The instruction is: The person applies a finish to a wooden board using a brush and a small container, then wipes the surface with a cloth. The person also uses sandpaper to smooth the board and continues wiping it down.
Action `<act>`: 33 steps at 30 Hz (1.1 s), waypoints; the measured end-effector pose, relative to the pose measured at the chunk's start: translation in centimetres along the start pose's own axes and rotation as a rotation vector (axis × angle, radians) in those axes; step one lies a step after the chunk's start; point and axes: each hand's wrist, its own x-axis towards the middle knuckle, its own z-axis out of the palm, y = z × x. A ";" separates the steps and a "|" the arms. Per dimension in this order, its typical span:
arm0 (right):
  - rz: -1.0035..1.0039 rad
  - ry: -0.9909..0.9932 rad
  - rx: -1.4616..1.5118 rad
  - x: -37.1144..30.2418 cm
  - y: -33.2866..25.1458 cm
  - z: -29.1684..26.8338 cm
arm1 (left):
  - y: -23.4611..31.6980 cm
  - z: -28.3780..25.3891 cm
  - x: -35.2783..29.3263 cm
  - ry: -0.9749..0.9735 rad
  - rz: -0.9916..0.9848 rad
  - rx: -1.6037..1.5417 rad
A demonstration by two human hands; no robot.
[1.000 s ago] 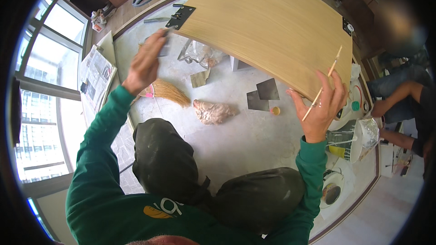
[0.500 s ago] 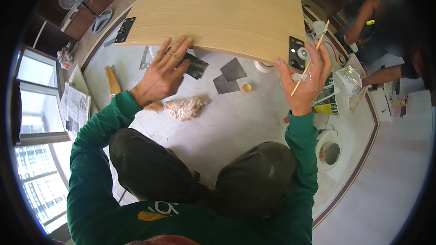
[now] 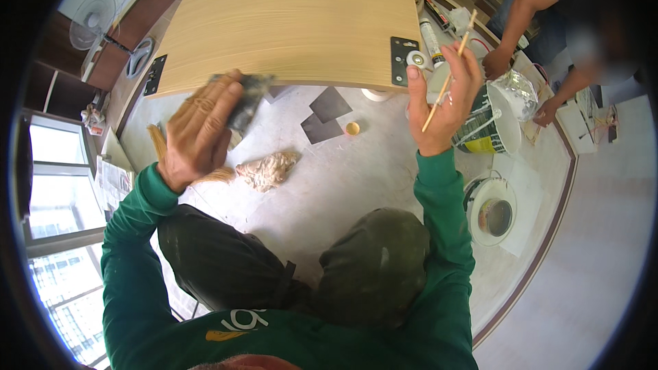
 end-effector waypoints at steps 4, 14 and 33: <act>0.044 0.041 0.087 0.2 1.0 1.7 | -0.5 3.8 -1.7 -0.145 0.006 0.109; 0.134 0.104 0.282 0.1 1.7 4.2 | 4.0 9.6 5.5 -0.195 0.226 0.174; 0.222 0.156 0.423 -0.3 1.7 5.0 | 5.2 9.2 7.5 -0.227 0.349 0.287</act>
